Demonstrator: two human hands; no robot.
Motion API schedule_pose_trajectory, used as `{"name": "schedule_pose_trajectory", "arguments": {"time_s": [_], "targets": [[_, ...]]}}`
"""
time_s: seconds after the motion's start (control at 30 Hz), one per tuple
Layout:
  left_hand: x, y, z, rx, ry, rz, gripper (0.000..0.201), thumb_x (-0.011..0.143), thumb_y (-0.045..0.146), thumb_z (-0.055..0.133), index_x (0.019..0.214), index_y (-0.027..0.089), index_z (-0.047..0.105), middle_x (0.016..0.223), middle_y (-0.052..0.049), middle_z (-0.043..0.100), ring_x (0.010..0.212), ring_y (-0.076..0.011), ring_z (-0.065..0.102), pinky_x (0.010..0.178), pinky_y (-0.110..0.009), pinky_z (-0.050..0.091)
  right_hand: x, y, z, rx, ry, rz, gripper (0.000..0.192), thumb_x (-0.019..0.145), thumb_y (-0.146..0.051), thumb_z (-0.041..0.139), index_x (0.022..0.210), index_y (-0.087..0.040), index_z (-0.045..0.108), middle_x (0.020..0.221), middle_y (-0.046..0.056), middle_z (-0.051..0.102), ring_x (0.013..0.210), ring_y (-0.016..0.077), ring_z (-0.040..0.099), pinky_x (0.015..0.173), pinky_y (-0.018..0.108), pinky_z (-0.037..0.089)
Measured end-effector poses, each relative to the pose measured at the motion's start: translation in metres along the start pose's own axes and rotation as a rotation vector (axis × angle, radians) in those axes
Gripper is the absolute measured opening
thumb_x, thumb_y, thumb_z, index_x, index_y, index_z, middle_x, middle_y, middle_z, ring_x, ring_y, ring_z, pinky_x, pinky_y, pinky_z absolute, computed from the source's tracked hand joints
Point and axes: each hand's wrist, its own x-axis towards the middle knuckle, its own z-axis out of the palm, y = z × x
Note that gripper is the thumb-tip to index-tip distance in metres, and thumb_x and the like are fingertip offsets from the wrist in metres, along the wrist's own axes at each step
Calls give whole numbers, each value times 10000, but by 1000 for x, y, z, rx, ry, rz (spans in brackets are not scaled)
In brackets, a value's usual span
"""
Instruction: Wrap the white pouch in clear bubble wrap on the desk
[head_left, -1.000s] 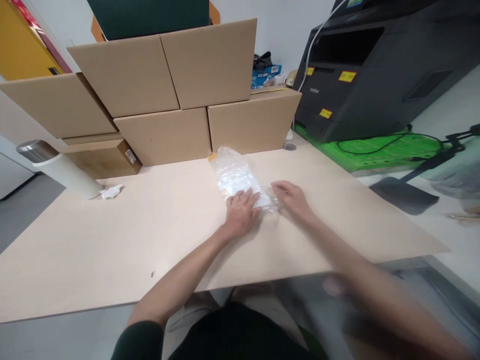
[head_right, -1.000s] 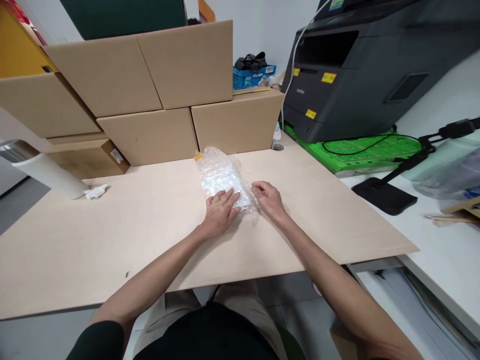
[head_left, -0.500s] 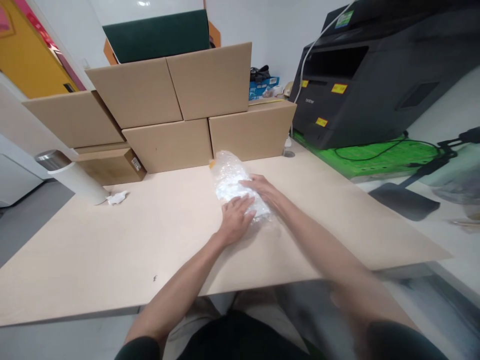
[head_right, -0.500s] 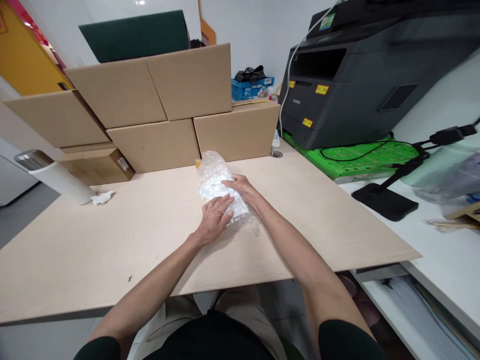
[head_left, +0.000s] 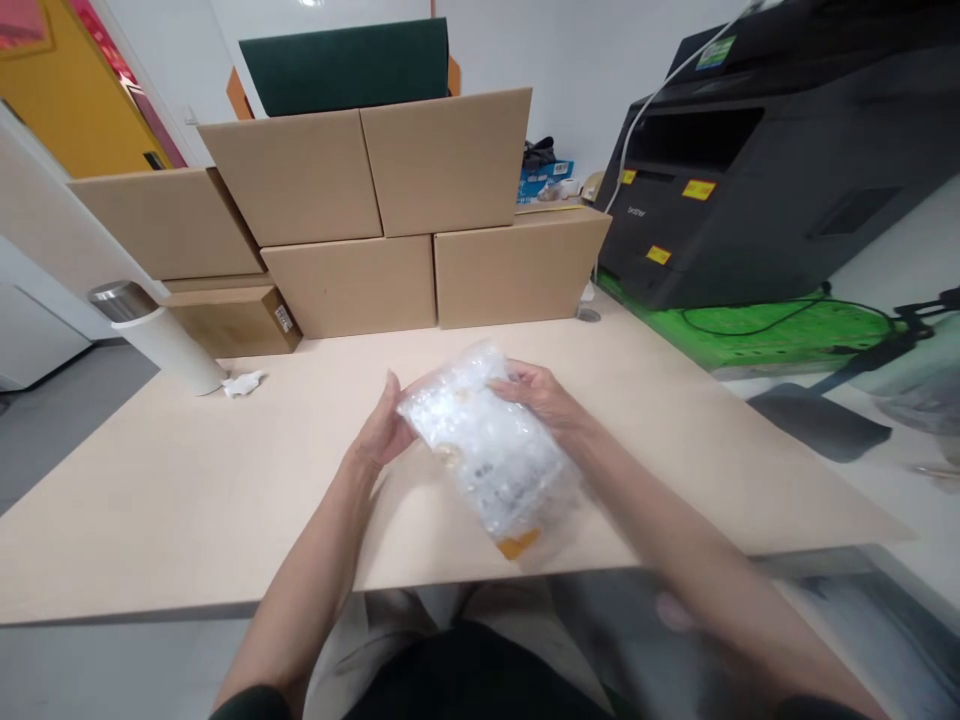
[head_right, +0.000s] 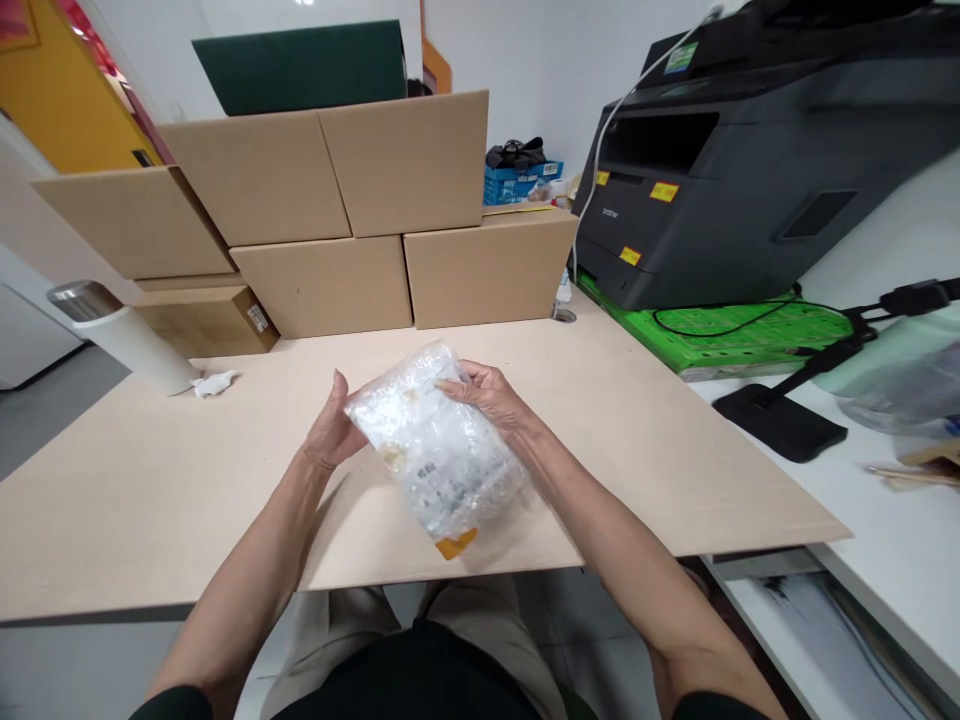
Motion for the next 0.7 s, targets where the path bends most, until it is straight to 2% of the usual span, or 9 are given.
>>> {"name": "schedule_pose_trajectory", "arguments": {"time_s": [0.13, 0.2, 0.27, 0.3, 0.37, 0.47, 0.53, 0.6, 0.7], "targets": [[0, 3, -18, 65, 211, 83, 839, 884, 797, 236, 1441, 226, 497, 1478, -138, 517, 1341, -330, 506, 1067, -463, 439, 4, 6, 9, 9, -74, -6, 426, 613, -365, 875, 978, -217, 714, 843, 6, 710, 764, 164, 659, 693, 273, 527], [-4, 18, -24, 214, 260, 191, 819, 887, 798, 213, 1468, 273, 454, 1575, -95, 391, 1413, -316, 416, 1125, -485, 369, -4, 1, 13, -38, -197, 17, 403, 672, -350, 841, 1026, -211, 709, 902, 18, 714, 805, 161, 660, 727, 268, 530], [-12, 41, -24, 440, 258, 311, 807, 876, 814, 216, 1455, 312, 468, 1603, -47, 346, 1470, -298, 316, 1183, -501, 261, -14, -9, 18, -74, -349, 59, 400, 726, -320, 802, 1097, -215, 696, 981, 25, 713, 847, 159, 663, 777, 278, 533], [-16, 54, -21, 566, 232, 355, 799, 864, 824, 248, 1425, 318, 508, 1594, -34, 365, 1488, -295, 271, 1201, -503, 211, -19, -15, 21, -91, -427, 83, 408, 744, -297, 787, 1131, -220, 687, 1008, 24, 712, 868, 160, 666, 798, 282, 532], [-24, 77, -12, 787, 70, 360, 738, 818, 833, 393, 1274, 314, 650, 1504, -37, 492, 1477, -311, 284, 1208, -510, 169, -26, -26, 26, -136, -558, 115, 390, 753, -242, 772, 1134, -221, 690, 996, 14, 715, 880, 158, 669, 799, 271, 529], [-32, 94, -3, 842, -165, 208, 570, 797, 753, 554, 1044, 277, 748, 1201, -62, 684, 1290, -317, 514, 1116, -485, 335, -33, -34, 30, -209, -660, 110, 308, 728, -173, 776, 1031, -196, 725, 901, 2, 717, 833, 154, 670, 738, 244, 524], [-33, 88, -3, 741, -230, 72, 527, 840, 705, 531, 938, 233, 742, 950, -60, 709, 972, -255, 647, 904, -390, 481, -37, -33, 31, -195, -652, 100, 271, 721, -174, 779, 988, -188, 734, 879, 7, 717, 800, 160, 673, 706, 250, 527], [-33, 71, -3, 621, -169, -2, 543, 871, 693, 488, 832, 198, 707, 769, -34, 662, 712, -182, 606, 695, -305, 479, -40, -28, 30, -137, -597, 89, 243, 723, -210, 784, 960, -186, 736, 860, 14, 714, 773, 168, 674, 679, 259, 529], [-24, 33, 10, 466, 33, -18, 545, 893, 675, 476, 787, 180, 681, 752, -32, 654, 707, -179, 594, 644, -288, 466, -41, -18, 32, -41, -450, 51, 237, 713, -284, 800, 916, -187, 725, 821, 19, 697, 717, 165, 658, 628, 257, 514]]}}
